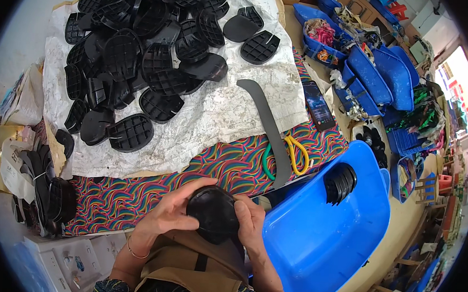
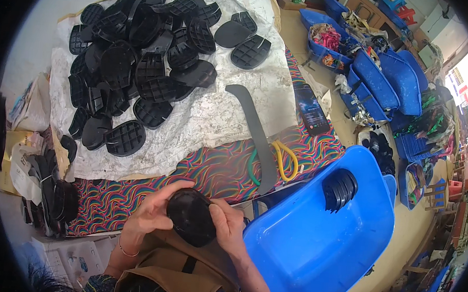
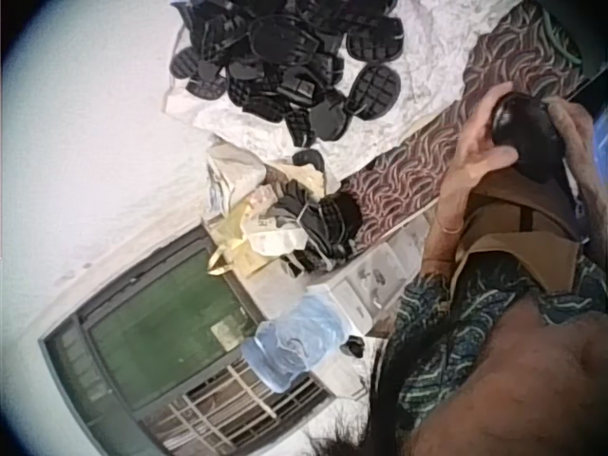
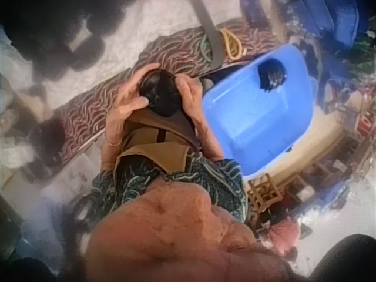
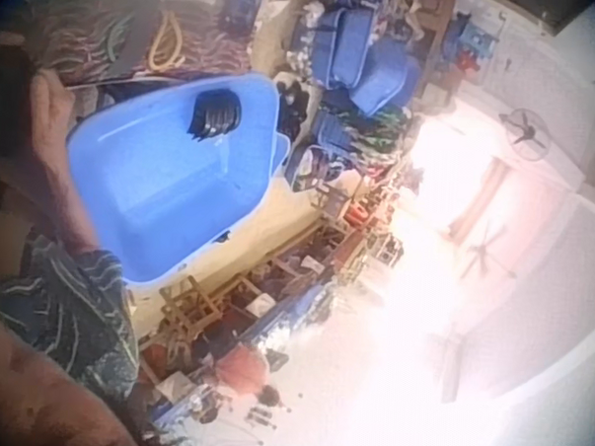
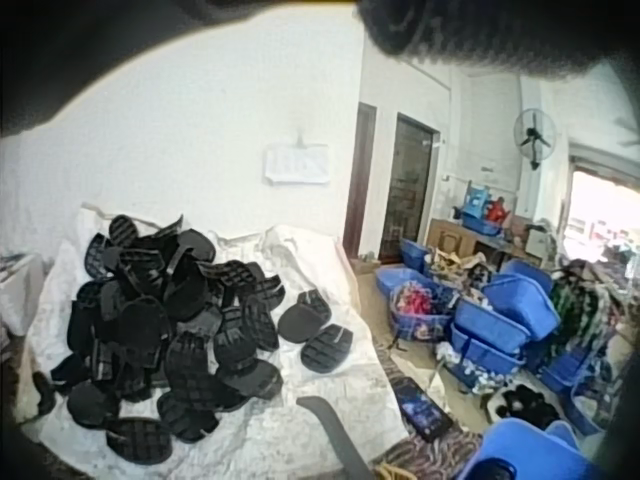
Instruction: The person assembles black plastic slippers by hand at a cluttered workbench. They pick up a sole and a strap, press the strap into the sole's slots, and place the finished slipper into a blue bin. The process is repeated for multiple units.
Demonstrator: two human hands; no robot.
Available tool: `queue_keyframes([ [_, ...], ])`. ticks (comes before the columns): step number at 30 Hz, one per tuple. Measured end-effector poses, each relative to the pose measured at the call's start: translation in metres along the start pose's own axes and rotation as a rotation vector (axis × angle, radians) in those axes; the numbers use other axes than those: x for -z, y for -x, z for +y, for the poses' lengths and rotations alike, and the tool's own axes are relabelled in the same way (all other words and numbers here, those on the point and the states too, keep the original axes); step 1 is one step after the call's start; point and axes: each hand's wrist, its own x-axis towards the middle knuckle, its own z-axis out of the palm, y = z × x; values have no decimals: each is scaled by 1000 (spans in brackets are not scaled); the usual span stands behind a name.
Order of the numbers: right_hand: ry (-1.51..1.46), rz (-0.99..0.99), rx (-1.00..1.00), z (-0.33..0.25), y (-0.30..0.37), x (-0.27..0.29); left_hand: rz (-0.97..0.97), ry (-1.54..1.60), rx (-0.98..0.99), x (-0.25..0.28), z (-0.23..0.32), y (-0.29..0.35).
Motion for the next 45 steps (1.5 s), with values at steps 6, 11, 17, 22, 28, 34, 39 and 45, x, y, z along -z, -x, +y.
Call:
queue_keyframes([
  [6, 335, -111, 339, -11, -7, -1, 330, -129, -5, 6, -34, -7],
  [11, 194, -85, 205, -2, -1, -4, 306, -138, -29, 3, -32, -5],
  [17, -165, -21, -53, -5, 2, -13, 74, 106, -68, 11, -20, -7],
  [22, -252, 50, -69, -12, -11, -33, 154, 255, -137, -9, -35, -5],
  [28, -512, 23, -49, -25, -16, -53, 169, 459, -125, 5, -32, -8],
  [34, -395, -88, -66, 16, -3, -34, 150, 603, -236, -3, -27, -13],
  [39, -398, 73, -62, 24, -13, -40, 138, 592, -310, -13, -28, -24],
  [45, -870, -31, -219, 9, -19, -43, 188, 580, -252, 1, -23, -19],
])
